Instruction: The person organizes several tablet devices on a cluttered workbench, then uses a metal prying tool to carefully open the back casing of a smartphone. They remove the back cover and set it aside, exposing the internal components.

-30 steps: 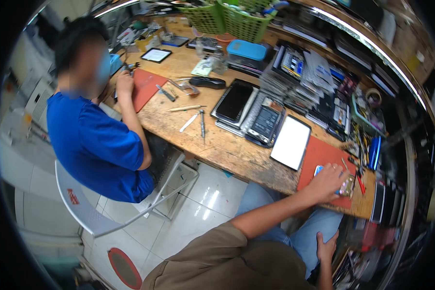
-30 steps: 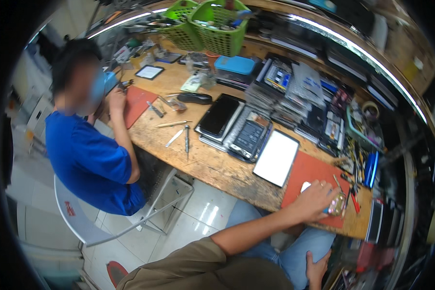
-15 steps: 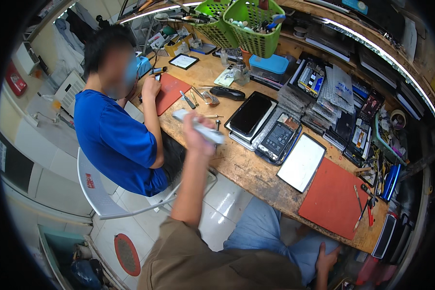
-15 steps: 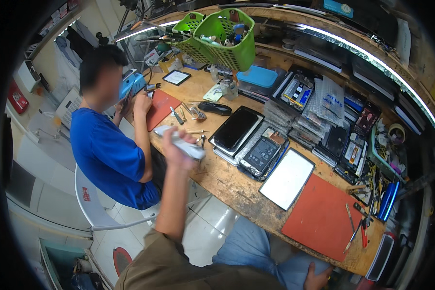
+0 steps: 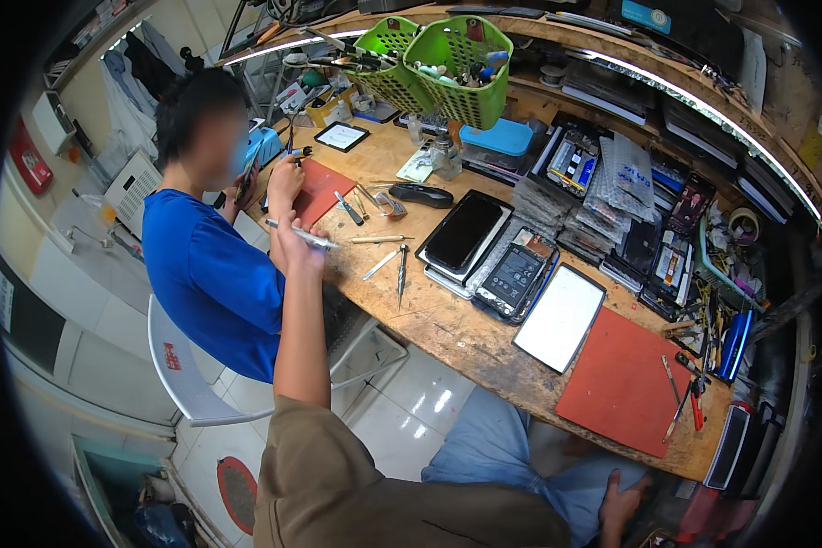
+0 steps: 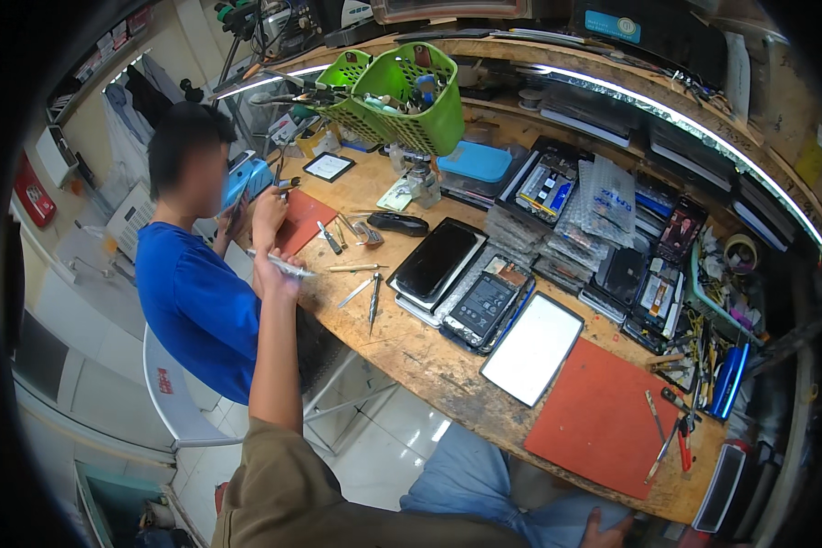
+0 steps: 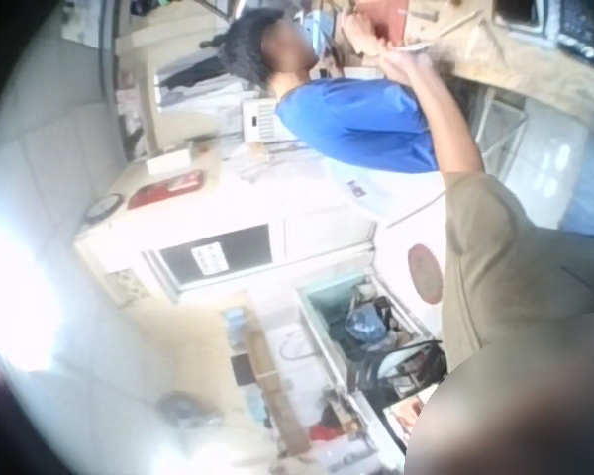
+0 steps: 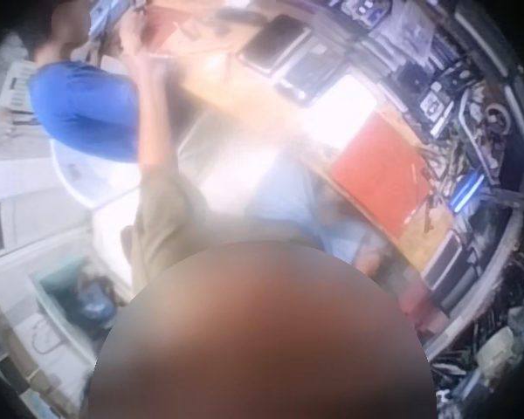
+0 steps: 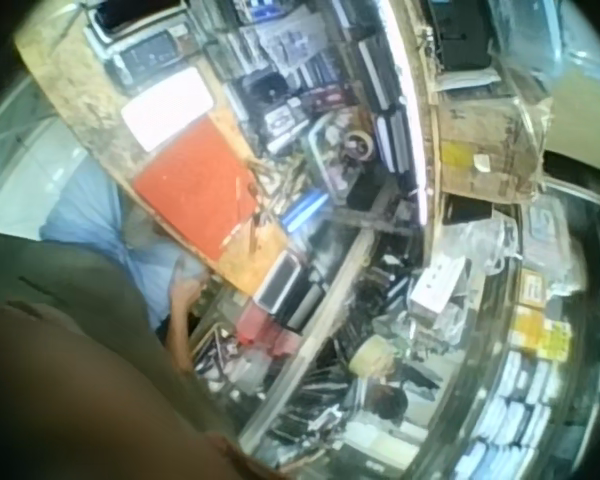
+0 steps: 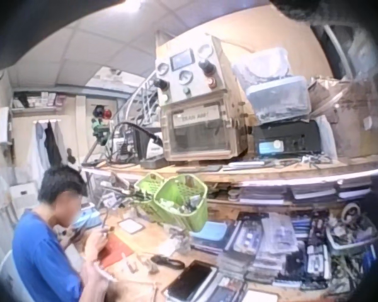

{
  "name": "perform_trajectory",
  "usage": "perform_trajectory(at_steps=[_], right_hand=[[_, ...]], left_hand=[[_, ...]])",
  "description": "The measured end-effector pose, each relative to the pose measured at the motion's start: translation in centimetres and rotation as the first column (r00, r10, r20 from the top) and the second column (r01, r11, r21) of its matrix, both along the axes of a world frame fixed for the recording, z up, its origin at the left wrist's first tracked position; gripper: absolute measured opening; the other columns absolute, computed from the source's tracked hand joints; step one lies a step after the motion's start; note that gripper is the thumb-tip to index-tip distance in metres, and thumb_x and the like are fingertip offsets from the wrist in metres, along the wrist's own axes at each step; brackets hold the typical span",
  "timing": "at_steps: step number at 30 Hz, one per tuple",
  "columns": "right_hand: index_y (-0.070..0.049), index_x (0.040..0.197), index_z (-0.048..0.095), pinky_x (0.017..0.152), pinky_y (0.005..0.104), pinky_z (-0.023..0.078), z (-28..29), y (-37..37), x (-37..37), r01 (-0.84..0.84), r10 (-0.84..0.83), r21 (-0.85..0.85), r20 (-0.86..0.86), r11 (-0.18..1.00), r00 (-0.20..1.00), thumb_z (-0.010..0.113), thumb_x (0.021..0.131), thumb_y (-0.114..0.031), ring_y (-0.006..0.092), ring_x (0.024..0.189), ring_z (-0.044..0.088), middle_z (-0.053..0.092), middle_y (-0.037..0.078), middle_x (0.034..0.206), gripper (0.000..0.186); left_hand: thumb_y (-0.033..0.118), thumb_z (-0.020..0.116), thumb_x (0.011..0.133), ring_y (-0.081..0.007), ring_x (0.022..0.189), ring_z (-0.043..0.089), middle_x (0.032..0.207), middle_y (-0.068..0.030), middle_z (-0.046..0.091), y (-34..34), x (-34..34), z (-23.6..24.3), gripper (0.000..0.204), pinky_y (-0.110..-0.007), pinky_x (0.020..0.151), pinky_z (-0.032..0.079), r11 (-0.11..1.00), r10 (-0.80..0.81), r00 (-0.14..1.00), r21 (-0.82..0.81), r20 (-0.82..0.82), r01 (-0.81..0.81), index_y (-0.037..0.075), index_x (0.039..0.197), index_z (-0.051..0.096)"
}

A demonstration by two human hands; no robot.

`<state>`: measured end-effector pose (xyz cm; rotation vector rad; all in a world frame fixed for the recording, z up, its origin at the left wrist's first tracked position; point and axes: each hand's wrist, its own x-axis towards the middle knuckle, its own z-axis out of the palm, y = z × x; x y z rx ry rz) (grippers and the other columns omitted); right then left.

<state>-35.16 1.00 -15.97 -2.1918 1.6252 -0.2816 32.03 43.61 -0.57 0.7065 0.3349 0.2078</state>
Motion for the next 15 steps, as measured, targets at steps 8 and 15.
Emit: perform_trajectory(at_steps=[8, 15], right_hand=[[0.000, 0.160, 0.034, 0.111, 0.0506, 0.044, 0.7, 0.5, 0.5, 0.016, -0.016, 0.003, -0.013, 1.000, 1.000, 0.074, 0.093, -0.049, 0.0498, 0.133, 0.056, 0.056, 0.031, 0.148, 0.092], [0.005, 0.159, 0.035, 0.112, 0.0494, 0.043, 1.1, 0.4, 0.2, -0.059, 0.062, -0.023, 0.120, 0.998, 0.991, 0.076, 0.093, -0.035, 0.0490, 0.132, 0.057, 0.057, 0.035, 0.145, 0.088]], left_hand=[[0.015, 0.072, 0.093, -0.0148, 0.090, 0.050, 0.105, -0.0072, 0.049, -7.5, 0.9, -1.1, 0.049, -0.031, 0.082, 0.047, 0.652, 0.115, 0.878, 0.631, 0.465, -0.420, -0.001, 0.127, 0.040], [0.021, 0.077, 0.094, -0.0234, 0.104, 0.055, 0.116, -0.0146, 0.053, -9.6, -0.2, -0.9, 0.055, -0.039, 0.094, 0.048, 0.613, 0.123, 0.916, 0.697, 0.382, -0.373, -0.002, 0.127, 0.040]])
